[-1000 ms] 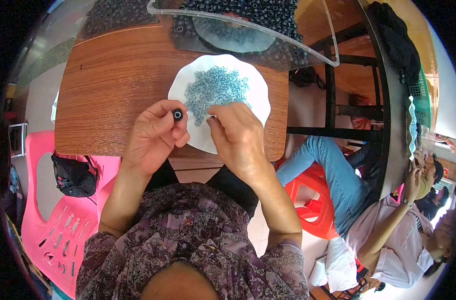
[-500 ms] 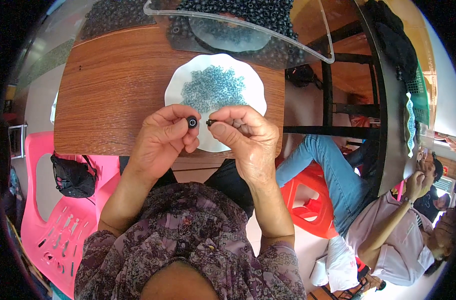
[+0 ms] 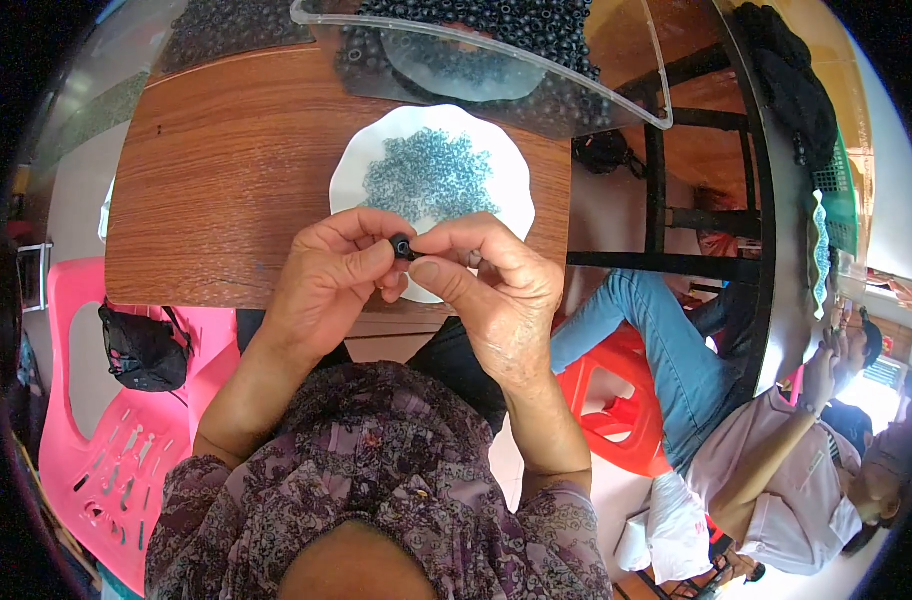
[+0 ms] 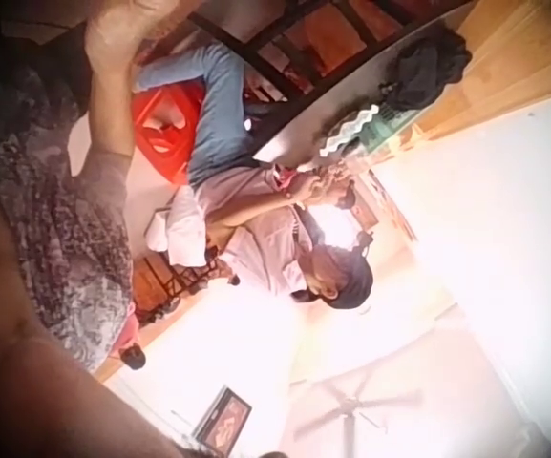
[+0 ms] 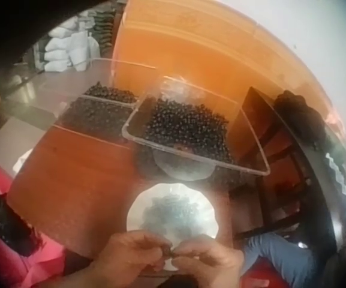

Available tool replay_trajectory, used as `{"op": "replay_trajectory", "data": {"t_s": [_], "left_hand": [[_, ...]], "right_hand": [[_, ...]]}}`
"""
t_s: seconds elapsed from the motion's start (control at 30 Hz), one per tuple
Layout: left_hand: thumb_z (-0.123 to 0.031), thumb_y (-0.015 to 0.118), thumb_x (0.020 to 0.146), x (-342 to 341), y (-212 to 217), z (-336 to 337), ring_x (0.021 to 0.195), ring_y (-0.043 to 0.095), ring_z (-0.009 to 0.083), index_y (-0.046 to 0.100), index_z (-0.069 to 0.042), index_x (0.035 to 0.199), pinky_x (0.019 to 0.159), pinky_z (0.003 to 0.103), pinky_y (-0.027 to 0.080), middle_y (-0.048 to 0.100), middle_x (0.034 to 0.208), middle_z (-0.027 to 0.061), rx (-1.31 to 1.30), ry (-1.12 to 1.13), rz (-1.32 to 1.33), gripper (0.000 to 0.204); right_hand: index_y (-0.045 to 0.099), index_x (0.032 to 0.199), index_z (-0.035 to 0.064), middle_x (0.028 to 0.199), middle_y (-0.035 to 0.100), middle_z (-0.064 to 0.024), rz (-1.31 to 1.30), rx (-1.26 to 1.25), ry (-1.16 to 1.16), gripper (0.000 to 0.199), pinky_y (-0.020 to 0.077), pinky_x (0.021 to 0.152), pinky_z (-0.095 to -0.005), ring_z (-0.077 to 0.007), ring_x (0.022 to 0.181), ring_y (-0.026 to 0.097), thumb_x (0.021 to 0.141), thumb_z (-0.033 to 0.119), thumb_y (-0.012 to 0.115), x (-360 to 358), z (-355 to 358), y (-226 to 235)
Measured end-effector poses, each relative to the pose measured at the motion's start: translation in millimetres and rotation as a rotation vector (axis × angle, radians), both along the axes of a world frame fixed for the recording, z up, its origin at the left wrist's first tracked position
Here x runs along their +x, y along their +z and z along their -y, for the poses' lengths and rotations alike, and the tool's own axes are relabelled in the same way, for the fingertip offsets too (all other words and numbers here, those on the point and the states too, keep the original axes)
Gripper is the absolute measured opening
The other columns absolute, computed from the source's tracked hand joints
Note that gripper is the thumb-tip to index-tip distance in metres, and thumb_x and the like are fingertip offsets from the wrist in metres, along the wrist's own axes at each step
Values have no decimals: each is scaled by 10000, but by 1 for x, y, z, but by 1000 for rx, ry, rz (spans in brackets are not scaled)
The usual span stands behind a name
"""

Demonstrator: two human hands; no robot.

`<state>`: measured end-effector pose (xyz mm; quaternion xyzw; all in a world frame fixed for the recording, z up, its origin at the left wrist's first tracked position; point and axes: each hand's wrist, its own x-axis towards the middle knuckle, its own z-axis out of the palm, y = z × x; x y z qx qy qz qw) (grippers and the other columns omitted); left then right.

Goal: Inspect small black circular components from a large plastic bin and place them onto a white plate.

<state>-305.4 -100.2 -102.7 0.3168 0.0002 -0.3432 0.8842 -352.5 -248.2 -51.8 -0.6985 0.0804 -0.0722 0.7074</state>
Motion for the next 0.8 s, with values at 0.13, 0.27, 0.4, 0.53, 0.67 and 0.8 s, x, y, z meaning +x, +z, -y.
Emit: {"op": "replay_trajectory", "data": {"t_s": [0.13,0.27,0.4,0.53,0.67,0.8], "left_hand": [[-29,620,811,-1,0,1,656,545,118,609,30,967,585,230,454,616,820,75,22,22,13,168],[-25,628,801,-2,0,0,651,543,111,612,29,946,578,225,453,616,806,68,35,16,17,156],[-17,628,798,-3,2,-1,619,540,99,615,29,932,562,222,456,620,780,60,97,-6,29,142],[-7,616,804,-3,4,-2,591,547,95,611,43,926,528,207,451,623,762,75,131,-95,-1,131],[1,617,803,-5,4,-2,601,563,102,606,60,916,506,205,450,621,758,89,94,-119,-2,127],[12,626,791,-6,7,1,604,585,124,600,77,906,497,218,464,625,750,113,64,-137,-18,136]], "right_hand": [[612,874,-54,829,629,-82,-28,-13,2,197,498,649,-204,-116,718,600,696,-124,662,1,0,-3],[610,878,-50,825,629,-89,-112,89,9,209,505,611,-199,-117,698,602,689,-117,670,2,0,-2],[609,885,-50,813,623,-83,-167,89,54,231,507,614,-202,-110,684,595,676,-127,667,3,7,-3],[624,938,-57,774,608,-69,-221,174,139,295,497,581,-209,-105,645,577,653,-117,669,7,15,-3],[644,943,-72,686,608,-73,-344,84,283,300,469,528,-199,-110,578,569,645,-72,675,11,24,6],[650,917,-79,661,623,-100,-362,106,318,279,453,488,-187,-122,538,576,639,-63,672,9,27,5]]}}
